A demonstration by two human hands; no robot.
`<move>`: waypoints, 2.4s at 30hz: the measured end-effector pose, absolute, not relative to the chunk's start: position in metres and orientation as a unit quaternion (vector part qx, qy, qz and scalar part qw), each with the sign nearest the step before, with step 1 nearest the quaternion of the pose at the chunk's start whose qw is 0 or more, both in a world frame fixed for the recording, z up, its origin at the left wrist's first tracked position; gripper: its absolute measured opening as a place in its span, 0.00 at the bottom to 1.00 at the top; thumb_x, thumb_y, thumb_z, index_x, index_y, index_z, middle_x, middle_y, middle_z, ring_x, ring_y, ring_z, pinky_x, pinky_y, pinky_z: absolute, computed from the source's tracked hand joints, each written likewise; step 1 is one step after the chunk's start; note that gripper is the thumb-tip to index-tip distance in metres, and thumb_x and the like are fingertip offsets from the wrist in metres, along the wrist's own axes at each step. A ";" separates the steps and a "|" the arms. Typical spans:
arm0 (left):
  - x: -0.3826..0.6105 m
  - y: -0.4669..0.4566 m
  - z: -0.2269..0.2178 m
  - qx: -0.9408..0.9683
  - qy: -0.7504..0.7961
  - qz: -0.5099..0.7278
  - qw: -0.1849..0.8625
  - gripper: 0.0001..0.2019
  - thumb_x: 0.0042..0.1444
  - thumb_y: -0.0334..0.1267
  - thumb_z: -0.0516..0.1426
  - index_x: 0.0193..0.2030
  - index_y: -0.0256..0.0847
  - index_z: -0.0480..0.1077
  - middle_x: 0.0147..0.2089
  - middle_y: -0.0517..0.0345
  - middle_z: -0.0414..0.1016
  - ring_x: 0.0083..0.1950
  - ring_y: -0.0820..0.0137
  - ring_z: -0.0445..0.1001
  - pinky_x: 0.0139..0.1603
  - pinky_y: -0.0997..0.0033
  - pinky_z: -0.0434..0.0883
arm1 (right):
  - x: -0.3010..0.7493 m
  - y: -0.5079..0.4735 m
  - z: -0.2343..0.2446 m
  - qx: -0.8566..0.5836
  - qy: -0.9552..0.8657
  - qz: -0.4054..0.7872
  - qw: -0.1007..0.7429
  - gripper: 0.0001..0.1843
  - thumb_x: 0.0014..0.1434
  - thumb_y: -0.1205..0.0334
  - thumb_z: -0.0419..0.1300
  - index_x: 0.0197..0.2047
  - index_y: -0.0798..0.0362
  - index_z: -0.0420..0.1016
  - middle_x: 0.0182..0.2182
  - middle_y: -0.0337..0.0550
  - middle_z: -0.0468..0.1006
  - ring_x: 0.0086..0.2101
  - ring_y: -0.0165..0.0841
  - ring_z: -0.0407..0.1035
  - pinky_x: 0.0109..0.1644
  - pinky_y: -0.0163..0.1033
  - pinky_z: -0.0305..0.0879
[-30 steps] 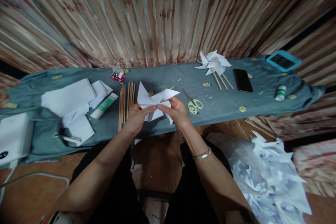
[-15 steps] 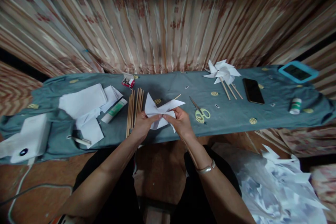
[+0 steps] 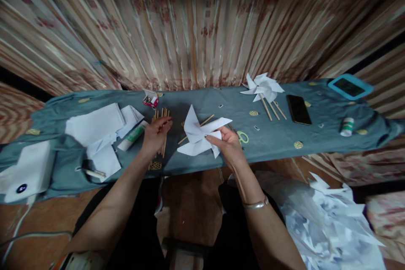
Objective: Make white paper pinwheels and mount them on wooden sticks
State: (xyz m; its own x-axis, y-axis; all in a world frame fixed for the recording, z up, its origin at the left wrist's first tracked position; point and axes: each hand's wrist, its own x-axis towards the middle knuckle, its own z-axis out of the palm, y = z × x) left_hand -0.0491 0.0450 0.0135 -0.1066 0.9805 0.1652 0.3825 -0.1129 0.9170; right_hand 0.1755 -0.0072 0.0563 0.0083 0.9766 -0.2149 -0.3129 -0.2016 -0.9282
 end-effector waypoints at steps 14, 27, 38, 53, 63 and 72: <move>-0.062 0.057 0.000 0.733 0.630 0.237 0.100 0.21 0.53 0.30 0.55 0.54 0.34 0.72 0.49 0.44 0.78 0.55 0.52 0.72 0.62 0.52 0.62 | 0.214 -0.017 0.071 -0.471 -0.318 0.601 0.562 0.16 0.37 0.57 0.75 0.31 0.48 0.80 0.25 0.37 0.82 0.23 0.30 0.72 0.30 0.35 0.68; 0.033 0.064 -0.016 0.789 0.505 0.292 0.191 0.14 0.57 0.28 0.57 0.51 0.35 0.74 0.52 0.44 0.75 0.54 0.58 0.70 0.58 0.57 0.67 | 0.207 -0.028 0.072 -0.403 -0.373 0.719 0.427 0.18 0.35 0.65 0.76 0.33 0.50 0.80 0.25 0.34 0.81 0.24 0.26 0.72 0.27 0.29 0.68; 0.036 0.036 0.018 0.678 0.467 0.401 0.403 0.10 0.55 0.32 0.57 0.42 0.37 0.78 0.38 0.53 0.75 0.38 0.68 0.73 0.39 0.70 0.69 | 0.198 -0.042 0.082 -0.397 -0.543 0.621 0.403 0.12 0.48 0.65 0.70 0.37 0.52 0.76 0.30 0.35 0.81 0.29 0.27 0.75 0.33 0.31 0.71; 0.025 -0.022 0.057 0.247 0.443 0.429 0.748 0.15 0.28 0.40 0.72 0.23 0.37 0.75 0.22 0.59 0.75 0.28 0.68 0.74 0.29 0.72 0.71 | 0.175 -0.059 0.104 -0.518 -0.702 0.124 0.473 0.09 0.59 0.71 0.59 0.42 0.50 0.76 0.39 0.40 0.84 0.36 0.32 0.79 0.45 0.36 0.74; 0.021 -0.027 0.066 0.214 0.440 0.426 0.761 0.13 0.27 0.33 0.70 0.23 0.37 0.74 0.24 0.57 0.78 0.35 0.60 0.79 0.36 0.66 0.75 | 0.173 -0.057 0.105 -0.536 -0.714 0.012 0.450 0.10 0.60 0.67 0.61 0.46 0.49 0.73 0.37 0.41 0.84 0.35 0.35 0.80 0.40 0.38 0.76; 0.020 -0.028 0.072 0.244 0.440 0.397 0.767 0.12 0.31 0.38 0.69 0.24 0.37 0.75 0.23 0.56 0.77 0.32 0.61 0.78 0.30 0.68 0.72 | 0.173 -0.058 0.109 -0.532 -0.708 0.060 0.461 0.11 0.60 0.66 0.60 0.47 0.45 0.74 0.36 0.42 0.84 0.34 0.37 0.79 0.39 0.40 0.76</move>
